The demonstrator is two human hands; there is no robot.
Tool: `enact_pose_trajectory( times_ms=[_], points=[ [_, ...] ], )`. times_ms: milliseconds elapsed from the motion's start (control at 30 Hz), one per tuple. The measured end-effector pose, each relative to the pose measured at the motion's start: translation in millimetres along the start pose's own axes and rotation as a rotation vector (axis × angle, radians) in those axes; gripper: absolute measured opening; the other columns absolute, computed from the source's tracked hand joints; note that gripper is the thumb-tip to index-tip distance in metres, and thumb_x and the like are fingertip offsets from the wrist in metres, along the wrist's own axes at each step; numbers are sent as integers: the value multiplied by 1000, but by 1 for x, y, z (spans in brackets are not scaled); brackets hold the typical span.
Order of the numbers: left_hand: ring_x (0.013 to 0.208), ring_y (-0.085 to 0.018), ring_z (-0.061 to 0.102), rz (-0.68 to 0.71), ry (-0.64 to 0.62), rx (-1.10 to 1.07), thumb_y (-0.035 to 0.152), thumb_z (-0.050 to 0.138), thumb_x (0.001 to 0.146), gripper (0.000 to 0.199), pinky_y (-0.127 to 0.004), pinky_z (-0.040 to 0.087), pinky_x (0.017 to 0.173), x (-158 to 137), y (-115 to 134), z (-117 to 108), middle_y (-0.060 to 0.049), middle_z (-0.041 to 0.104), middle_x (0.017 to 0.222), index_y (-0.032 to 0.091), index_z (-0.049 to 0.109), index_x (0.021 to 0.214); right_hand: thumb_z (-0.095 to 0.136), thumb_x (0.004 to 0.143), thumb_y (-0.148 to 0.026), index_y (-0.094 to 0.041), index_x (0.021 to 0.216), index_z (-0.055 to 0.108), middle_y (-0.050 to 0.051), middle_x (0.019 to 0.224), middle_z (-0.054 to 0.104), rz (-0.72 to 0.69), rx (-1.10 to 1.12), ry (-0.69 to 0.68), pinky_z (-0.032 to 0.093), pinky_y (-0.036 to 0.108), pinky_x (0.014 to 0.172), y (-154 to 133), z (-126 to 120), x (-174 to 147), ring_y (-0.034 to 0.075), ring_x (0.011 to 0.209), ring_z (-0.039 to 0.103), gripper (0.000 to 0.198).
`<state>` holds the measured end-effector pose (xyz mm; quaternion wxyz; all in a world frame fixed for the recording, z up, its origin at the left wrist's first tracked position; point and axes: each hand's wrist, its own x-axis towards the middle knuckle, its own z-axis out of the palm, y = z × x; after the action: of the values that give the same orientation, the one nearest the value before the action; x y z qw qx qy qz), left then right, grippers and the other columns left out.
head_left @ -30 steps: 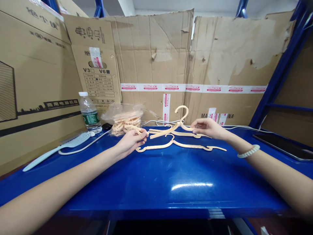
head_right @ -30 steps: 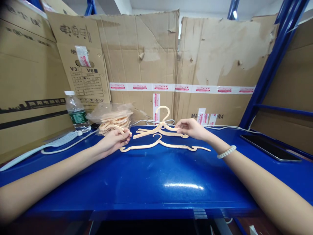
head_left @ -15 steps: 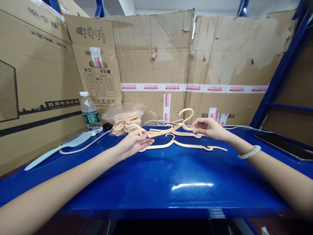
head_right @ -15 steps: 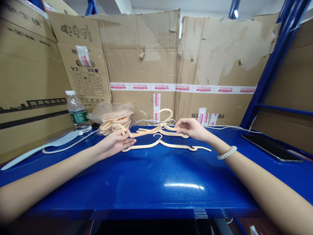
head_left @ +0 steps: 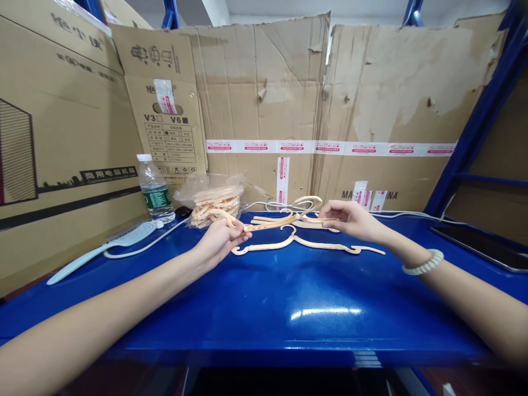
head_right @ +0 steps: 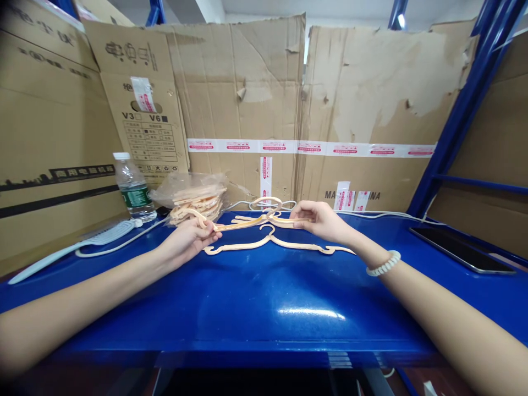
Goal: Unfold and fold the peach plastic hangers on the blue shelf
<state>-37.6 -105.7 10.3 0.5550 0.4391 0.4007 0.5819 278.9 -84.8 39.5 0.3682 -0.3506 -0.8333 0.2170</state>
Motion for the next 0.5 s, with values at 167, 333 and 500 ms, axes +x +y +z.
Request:
enact_pose_trajectory(
  times_ms=[167, 333, 500],
  points=[
    [53, -11, 61, 49, 51, 9, -6, 61, 67, 20, -24, 54, 63, -1, -2, -1, 1, 57, 58, 12, 54, 61, 67, 76, -43, -16, 84, 59, 5, 78, 64, 37, 8, -64, 49, 31, 67, -9, 3, -4, 17, 70, 60, 29],
    [60, -13, 65, 75, 60, -5, -5, 59, 74, 18, -24, 56, 68, -1, -3, 0, -2, 62, 62, 11, 57, 66, 64, 78, -42, -16, 89, 57, 3, 67, 64, 126, -6, -141, 49, 29, 59, -16, 3, -7, 17, 62, 62, 29],
    [72, -13, 68, 115, 46, -50, -5, 59, 78, 19, -24, 56, 81, -2, -2, 3, -2, 65, 70, 12, 58, 69, 65, 77, -45, -17, 88, 55, 4, 65, 66, 248, 98, -260, 55, 33, 65, -21, 2, -9, 21, 66, 68, 31]
  ],
)
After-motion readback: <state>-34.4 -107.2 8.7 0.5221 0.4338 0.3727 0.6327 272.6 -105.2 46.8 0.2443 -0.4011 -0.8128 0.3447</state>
